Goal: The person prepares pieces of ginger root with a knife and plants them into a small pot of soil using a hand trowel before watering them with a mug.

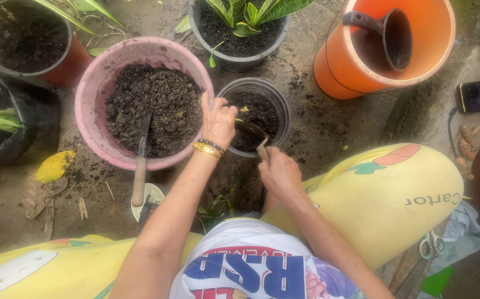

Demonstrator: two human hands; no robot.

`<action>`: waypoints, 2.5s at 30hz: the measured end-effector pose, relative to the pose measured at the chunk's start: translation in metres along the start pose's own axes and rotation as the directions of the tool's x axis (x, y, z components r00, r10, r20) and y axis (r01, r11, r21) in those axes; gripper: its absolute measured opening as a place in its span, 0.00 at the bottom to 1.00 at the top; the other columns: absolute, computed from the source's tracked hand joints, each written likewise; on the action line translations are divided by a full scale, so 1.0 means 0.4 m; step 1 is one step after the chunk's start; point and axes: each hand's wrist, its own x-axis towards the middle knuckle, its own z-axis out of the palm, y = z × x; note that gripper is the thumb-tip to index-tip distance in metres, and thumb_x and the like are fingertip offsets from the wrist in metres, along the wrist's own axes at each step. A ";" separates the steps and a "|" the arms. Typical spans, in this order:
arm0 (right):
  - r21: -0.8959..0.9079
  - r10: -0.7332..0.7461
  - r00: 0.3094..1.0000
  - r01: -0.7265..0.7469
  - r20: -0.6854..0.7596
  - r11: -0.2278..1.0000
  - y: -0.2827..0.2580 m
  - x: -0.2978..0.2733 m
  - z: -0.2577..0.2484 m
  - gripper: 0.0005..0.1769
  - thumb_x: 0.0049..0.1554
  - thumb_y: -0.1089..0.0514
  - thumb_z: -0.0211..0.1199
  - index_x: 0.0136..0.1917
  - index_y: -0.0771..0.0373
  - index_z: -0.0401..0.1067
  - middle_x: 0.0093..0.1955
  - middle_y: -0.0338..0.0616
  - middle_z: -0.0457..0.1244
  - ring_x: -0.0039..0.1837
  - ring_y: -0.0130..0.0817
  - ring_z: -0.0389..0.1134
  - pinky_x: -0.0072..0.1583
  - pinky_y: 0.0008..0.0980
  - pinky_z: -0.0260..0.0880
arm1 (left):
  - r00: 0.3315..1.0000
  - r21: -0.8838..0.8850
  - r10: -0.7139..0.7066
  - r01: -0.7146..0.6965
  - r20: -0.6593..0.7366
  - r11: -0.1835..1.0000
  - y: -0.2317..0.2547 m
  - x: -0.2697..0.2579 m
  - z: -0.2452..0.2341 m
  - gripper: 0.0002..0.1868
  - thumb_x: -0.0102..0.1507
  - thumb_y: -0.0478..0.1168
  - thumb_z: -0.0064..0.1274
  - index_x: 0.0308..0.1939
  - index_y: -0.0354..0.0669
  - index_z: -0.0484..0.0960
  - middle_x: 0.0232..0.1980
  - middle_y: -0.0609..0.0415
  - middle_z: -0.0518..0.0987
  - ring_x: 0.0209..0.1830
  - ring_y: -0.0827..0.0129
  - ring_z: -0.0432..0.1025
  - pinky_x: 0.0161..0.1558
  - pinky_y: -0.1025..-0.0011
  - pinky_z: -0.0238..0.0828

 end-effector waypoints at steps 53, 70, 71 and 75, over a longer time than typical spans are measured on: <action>-0.199 -0.241 0.970 0.234 -0.012 0.952 0.000 -0.068 -0.004 0.24 0.53 0.61 0.59 0.63 0.62 0.69 0.54 0.58 0.66 0.53 0.55 0.70 0.56 0.53 0.70 | 0.972 0.304 -0.036 -0.038 0.233 0.952 -0.001 0.025 -0.059 0.07 0.57 0.40 0.57 0.31 0.47 0.89 0.62 0.45 0.69 0.70 0.52 0.57 0.75 0.39 0.33; -0.111 -0.097 0.968 0.073 -0.230 0.991 -0.012 -0.145 -0.076 0.23 0.60 0.54 0.57 0.66 0.61 0.65 0.52 0.60 0.64 0.48 0.61 0.70 0.51 0.55 0.69 | 0.984 -0.093 -0.170 0.175 0.059 0.980 0.014 0.048 -0.103 0.14 0.53 0.44 0.69 0.36 0.41 0.84 0.59 0.45 0.72 0.71 0.51 0.59 0.77 0.33 0.36; -0.101 -0.102 0.969 0.081 -0.226 0.992 -0.009 -0.137 -0.073 0.24 0.59 0.55 0.57 0.67 0.62 0.64 0.53 0.61 0.64 0.48 0.61 0.70 0.51 0.55 0.70 | 0.985 -0.075 -0.164 0.168 0.063 0.983 0.015 0.048 -0.102 0.12 0.53 0.43 0.68 0.35 0.41 0.84 0.59 0.46 0.72 0.71 0.51 0.59 0.77 0.33 0.36; -0.017 -0.036 0.981 0.034 -0.189 0.999 0.001 -0.095 -0.043 0.29 0.58 0.62 0.52 0.73 0.64 0.56 0.57 0.66 0.60 0.50 0.62 0.69 0.55 0.55 0.70 | 0.993 0.013 -0.107 0.107 0.039 0.994 0.023 0.038 -0.076 0.14 0.49 0.37 0.64 0.38 0.45 0.87 0.60 0.42 0.71 0.70 0.47 0.58 0.70 0.31 0.37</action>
